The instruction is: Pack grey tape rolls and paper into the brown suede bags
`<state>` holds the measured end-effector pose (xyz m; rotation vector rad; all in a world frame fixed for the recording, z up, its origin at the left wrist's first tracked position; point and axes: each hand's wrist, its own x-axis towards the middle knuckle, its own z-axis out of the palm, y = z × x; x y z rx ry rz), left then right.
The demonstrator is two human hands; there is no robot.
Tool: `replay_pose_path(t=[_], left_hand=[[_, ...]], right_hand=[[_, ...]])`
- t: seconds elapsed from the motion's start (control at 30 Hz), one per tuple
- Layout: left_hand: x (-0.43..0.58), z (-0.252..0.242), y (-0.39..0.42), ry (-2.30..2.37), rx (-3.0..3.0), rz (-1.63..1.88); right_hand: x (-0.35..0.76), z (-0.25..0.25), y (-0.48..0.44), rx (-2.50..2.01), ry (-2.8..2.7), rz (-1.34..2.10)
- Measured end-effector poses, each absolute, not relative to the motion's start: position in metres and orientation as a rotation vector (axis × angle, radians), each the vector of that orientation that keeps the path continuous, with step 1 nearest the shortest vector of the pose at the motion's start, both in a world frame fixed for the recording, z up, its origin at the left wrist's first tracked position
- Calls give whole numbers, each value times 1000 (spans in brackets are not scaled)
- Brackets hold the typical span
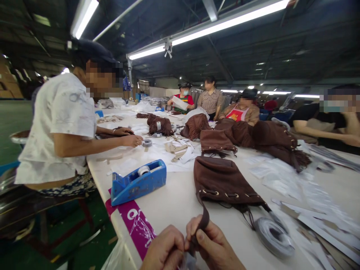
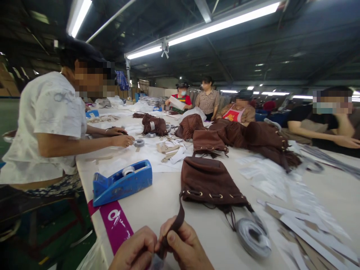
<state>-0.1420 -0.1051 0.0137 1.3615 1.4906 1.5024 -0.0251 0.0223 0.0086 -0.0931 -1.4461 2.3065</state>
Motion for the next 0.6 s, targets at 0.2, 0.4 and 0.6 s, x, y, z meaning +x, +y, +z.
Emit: replay_pose_path(t=[0.2, 0.4, 0.6], left_hand=[[-143, 15, -101, 1650, 1475, 1551], [-142, 19, -82, 1606, 1412, 1565], [-147, 13, -76, 1458, 948, 1455]], right_hand=[[-22, 20, 23, -164, -1725, 2101], [-24, 26, 24, -364, -1742, 2089], [-27, 19, 28, -512, -1716, 2070]])
